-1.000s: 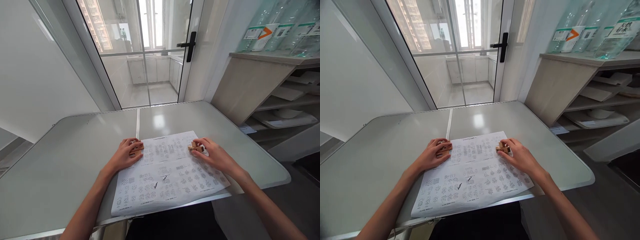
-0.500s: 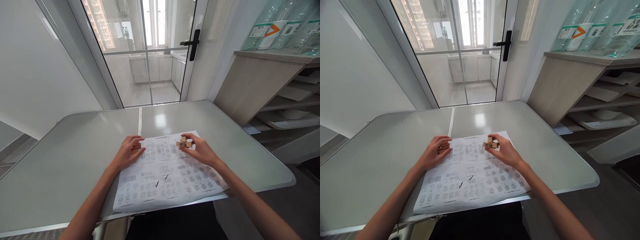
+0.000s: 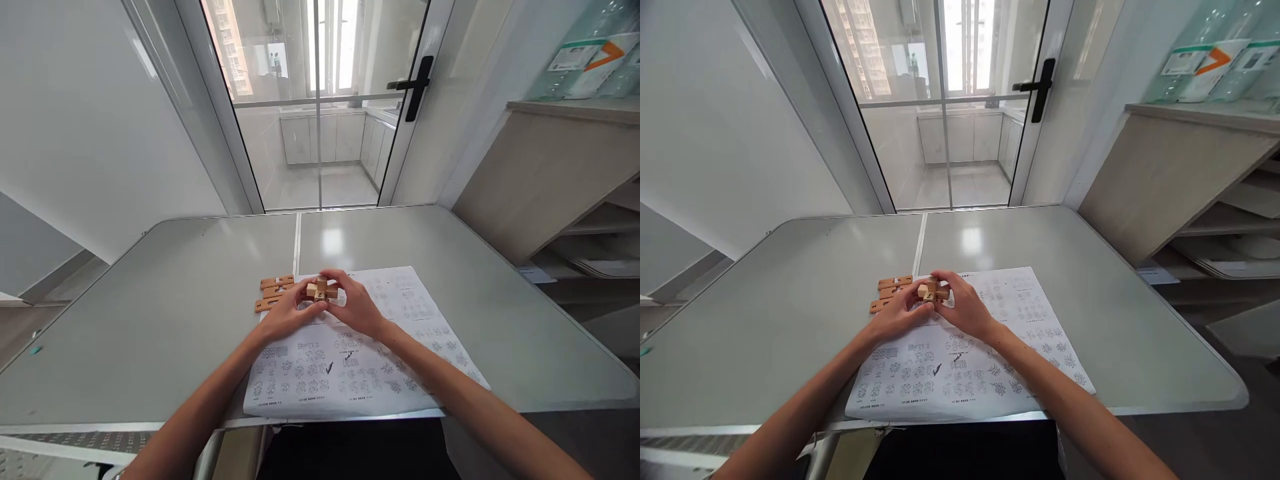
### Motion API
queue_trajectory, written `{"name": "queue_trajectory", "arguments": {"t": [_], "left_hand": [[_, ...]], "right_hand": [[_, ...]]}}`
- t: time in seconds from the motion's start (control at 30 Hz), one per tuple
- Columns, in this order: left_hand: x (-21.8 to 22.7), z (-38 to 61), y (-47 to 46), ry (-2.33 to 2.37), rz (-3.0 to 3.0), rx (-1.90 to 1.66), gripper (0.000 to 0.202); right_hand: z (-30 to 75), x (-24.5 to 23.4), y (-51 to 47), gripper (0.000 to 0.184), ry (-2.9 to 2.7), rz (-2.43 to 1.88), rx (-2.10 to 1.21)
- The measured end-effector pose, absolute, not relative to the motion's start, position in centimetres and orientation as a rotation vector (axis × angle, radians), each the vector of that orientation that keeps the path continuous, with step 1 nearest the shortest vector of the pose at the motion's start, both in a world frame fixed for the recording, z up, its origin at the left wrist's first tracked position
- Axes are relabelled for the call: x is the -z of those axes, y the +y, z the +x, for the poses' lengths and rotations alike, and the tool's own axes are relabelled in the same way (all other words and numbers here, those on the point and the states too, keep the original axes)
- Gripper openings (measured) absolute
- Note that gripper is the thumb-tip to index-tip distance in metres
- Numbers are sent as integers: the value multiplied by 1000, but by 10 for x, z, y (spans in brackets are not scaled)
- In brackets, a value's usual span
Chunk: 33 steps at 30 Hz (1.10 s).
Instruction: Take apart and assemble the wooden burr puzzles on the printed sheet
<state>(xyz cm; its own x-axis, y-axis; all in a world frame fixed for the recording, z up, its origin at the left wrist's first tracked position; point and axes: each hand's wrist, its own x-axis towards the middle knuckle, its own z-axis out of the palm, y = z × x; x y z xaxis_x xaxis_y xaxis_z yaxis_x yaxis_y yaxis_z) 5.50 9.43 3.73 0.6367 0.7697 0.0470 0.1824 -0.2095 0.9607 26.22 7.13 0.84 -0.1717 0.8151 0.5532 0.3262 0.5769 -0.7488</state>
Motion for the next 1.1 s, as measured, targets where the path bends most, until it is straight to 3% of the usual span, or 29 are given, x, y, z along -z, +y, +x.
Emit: {"name": "queue_trajectory", "arguments": {"t": [0.3, 0.5, 0.6, 0.87, 1.1], "left_hand": [[-36, 53, 99, 748, 1499, -699, 58], [-27, 51, 103, 594, 1298, -657, 50], [-26, 54, 102, 530, 1184, -680, 46], [-33, 59, 101, 491, 1088, -670, 51], [-31, 59, 93, 739, 1404, -707, 57]], "right_hand": [[266, -18, 63, 58, -1798, -889, -560], [281, -21, 71, 40, -1758, -802, -867], [284, -17, 75, 40, -1776, -784, -948], [284, -22, 74, 30, -1741, -827, -993], [278, -16, 73, 31, -1617, -950, -940]]}}
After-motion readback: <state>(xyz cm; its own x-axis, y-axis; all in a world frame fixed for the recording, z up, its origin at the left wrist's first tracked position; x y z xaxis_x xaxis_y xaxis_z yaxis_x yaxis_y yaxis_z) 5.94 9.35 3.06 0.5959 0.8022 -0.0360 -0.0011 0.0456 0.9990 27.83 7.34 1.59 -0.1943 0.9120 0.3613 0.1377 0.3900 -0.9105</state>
